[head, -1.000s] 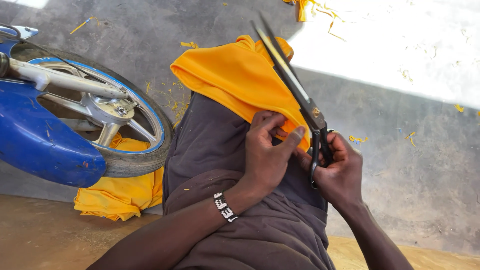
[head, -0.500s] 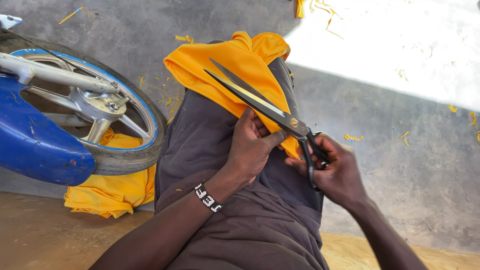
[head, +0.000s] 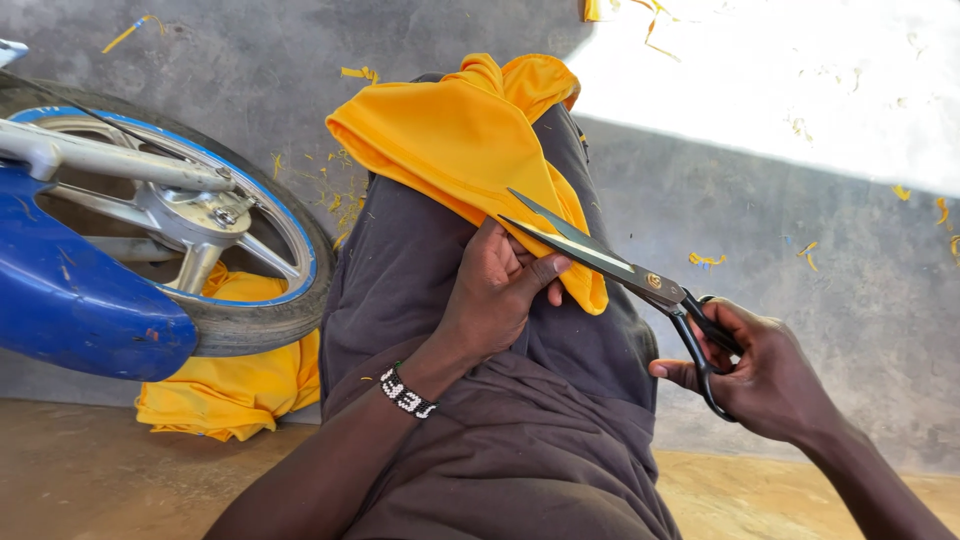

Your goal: The person sits on the floor and uses a pair of scissors to cut a yellow piece of fabric into strips. They hold the fabric on their lap and repeatedly cut it while a blue motorcycle wheel is visible nearby.

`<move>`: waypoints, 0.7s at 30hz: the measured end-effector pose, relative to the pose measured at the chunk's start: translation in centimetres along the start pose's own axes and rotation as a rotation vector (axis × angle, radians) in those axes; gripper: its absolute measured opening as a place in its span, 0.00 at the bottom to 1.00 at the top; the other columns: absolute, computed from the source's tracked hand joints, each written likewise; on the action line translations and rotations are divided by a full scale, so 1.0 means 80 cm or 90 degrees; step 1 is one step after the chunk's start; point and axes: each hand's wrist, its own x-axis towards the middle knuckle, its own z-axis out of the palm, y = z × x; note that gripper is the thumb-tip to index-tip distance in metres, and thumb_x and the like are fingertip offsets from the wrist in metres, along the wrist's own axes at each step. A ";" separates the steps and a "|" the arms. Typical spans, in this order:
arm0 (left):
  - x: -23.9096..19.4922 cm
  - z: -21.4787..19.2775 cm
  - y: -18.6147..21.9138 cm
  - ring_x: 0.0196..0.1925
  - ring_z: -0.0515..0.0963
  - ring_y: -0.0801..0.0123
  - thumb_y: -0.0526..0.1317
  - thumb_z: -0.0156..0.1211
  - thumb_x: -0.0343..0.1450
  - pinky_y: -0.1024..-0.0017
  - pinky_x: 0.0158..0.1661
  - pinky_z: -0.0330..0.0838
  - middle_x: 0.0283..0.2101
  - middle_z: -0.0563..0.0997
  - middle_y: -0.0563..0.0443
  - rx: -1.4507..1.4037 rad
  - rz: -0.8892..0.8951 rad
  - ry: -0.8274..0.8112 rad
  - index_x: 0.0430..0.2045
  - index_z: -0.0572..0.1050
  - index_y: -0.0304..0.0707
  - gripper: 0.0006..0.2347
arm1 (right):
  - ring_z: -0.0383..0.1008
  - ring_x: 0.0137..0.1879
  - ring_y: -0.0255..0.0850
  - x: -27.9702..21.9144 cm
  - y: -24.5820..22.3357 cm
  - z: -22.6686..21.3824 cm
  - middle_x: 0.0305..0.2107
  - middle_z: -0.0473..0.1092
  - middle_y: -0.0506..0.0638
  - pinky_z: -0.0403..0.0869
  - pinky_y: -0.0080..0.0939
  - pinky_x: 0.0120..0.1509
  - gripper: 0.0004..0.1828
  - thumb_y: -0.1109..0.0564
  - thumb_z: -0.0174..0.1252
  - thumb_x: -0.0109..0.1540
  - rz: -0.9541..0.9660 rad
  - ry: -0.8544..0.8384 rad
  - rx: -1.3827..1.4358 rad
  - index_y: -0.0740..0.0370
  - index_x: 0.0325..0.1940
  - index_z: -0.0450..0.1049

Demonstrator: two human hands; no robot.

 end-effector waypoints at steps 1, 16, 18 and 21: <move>0.000 -0.001 -0.001 0.22 0.76 0.69 0.31 0.62 0.71 0.75 0.28 0.78 0.40 0.76 0.43 -0.001 0.009 0.000 0.45 0.65 0.35 0.13 | 0.48 0.27 0.35 0.000 0.002 0.000 0.20 0.50 0.43 0.52 0.35 0.33 0.30 0.49 0.82 0.48 -0.006 -0.004 0.002 0.57 0.25 0.62; 0.000 -0.011 -0.018 0.28 0.75 0.67 0.27 0.60 0.71 0.74 0.27 0.77 0.48 0.74 0.42 -0.055 -0.019 -0.036 0.51 0.64 0.34 0.16 | 0.51 0.26 0.38 -0.025 0.022 -0.012 0.18 0.55 0.45 0.55 0.37 0.32 0.33 0.46 0.85 0.46 0.081 0.004 -0.077 0.58 0.25 0.63; 0.000 -0.012 -0.019 0.23 0.75 0.68 0.25 0.58 0.71 0.74 0.28 0.76 0.46 0.74 0.42 -0.032 -0.020 -0.035 0.50 0.64 0.35 0.15 | 0.50 0.26 0.38 -0.028 0.017 -0.011 0.18 0.55 0.45 0.55 0.37 0.31 0.33 0.46 0.85 0.46 0.082 0.003 -0.070 0.58 0.25 0.62; -0.002 -0.007 -0.005 0.23 0.74 0.68 0.26 0.54 0.74 0.73 0.29 0.76 0.34 0.76 0.40 -0.013 -0.016 -0.076 0.51 0.62 0.33 0.14 | 0.50 0.25 0.38 -0.028 0.004 -0.006 0.17 0.55 0.45 0.55 0.37 0.31 0.34 0.44 0.84 0.46 0.064 0.000 -0.087 0.58 0.24 0.61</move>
